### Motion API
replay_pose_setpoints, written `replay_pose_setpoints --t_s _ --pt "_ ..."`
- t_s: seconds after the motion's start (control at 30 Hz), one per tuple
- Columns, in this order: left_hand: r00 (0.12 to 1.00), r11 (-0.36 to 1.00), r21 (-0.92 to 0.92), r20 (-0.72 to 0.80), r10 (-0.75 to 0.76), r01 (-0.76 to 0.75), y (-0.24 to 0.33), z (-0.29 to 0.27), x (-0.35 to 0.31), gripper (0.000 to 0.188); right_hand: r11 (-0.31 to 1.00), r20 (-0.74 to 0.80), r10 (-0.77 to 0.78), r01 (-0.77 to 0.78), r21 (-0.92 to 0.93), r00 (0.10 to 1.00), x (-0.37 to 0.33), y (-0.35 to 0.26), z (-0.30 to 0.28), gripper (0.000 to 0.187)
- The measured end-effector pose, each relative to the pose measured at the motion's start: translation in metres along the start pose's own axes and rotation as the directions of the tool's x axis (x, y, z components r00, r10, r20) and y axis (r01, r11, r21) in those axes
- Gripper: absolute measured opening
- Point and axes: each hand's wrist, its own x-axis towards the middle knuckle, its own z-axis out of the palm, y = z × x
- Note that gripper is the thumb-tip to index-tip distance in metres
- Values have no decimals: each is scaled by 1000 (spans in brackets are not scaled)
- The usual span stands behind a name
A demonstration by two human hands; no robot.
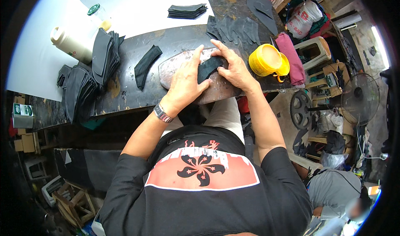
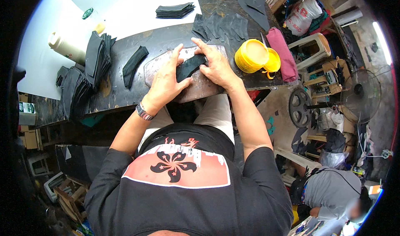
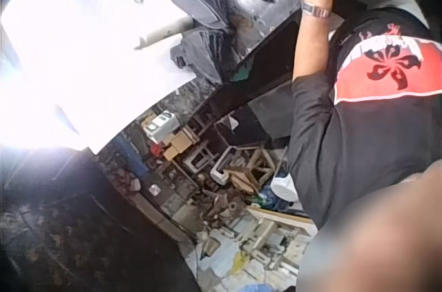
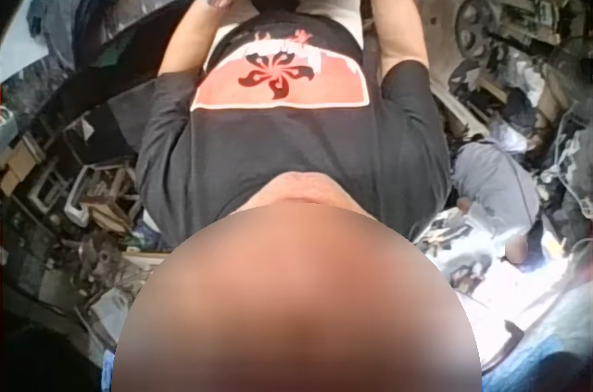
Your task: The person repeatedly rubs small black material pieces on a curved wooden block, then places them on a pile. The person also moves a yellow container and a pink cloth on the table.
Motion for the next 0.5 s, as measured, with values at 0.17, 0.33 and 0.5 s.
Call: replay_pose_setpoints --t_s 0.17,0.33,0.5 --pt "999 989 -148 32 -13 17 -5 -25 -31 109 998 -98 -52 48 -45 994 -1 2 3 88" --pt "995 975 -219 98 -19 40 -14 -38 -46 99 998 -66 39 -41 -41 997 1 -4 6 87" --pt "998 960 -279 57 -15 30 -15 -24 -43 88 996 -117 31 -41 -83 993 4 -9 11 85"
